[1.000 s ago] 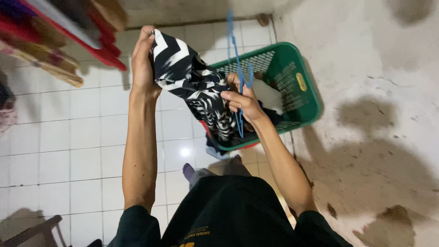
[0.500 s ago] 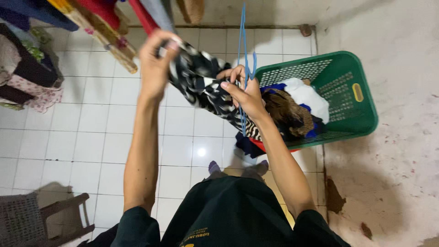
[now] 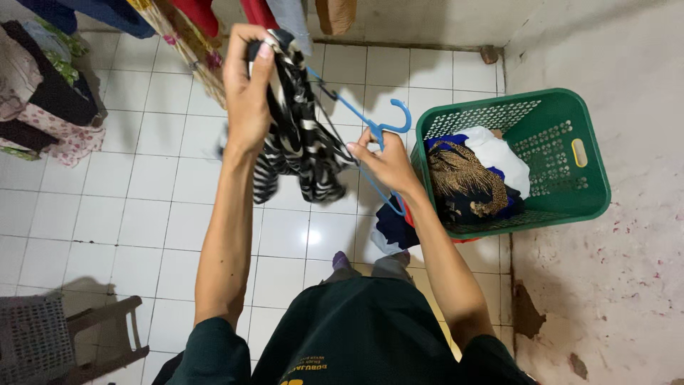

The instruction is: The person takes a patterned shirt, a brown garment, and a blue shirt from a green laundry basket one by one, places each onto a blue plastic hanger, and hangs them on a metal clothing rack.

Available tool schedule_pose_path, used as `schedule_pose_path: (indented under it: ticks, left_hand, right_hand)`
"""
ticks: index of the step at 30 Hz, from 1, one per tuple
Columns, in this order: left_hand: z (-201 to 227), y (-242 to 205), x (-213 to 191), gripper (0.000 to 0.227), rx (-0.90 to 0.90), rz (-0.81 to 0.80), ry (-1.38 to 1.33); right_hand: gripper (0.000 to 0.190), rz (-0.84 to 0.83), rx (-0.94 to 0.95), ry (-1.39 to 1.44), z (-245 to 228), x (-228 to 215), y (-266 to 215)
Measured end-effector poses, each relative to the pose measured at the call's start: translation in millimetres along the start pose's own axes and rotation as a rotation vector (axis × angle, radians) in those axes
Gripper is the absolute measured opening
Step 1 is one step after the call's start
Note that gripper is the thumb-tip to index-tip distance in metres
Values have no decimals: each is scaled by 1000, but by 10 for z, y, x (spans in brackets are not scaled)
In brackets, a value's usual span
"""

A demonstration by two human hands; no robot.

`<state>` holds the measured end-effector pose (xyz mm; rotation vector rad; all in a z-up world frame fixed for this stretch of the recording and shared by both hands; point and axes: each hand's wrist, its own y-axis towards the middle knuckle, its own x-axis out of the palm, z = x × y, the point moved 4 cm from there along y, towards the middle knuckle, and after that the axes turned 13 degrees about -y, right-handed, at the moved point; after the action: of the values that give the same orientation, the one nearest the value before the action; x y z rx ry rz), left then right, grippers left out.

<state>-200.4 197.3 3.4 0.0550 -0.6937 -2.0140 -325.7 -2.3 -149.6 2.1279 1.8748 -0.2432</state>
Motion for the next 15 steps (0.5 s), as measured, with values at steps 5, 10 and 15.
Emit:
schedule_pose_path:
  ticks: [5,10,15]
  left_hand:
    - [-198,-42,78,12,-55,-20,-138]
    - [-276,-19,151,10,-76,-67,-177]
    - [-312,-67,146,8,-130,-88,-300]
  right_hand:
    - [24,200,169,157,272,249,102]
    - [43,325,134,183,171,507,145]
    - [44,329,209,216,591,679,292]
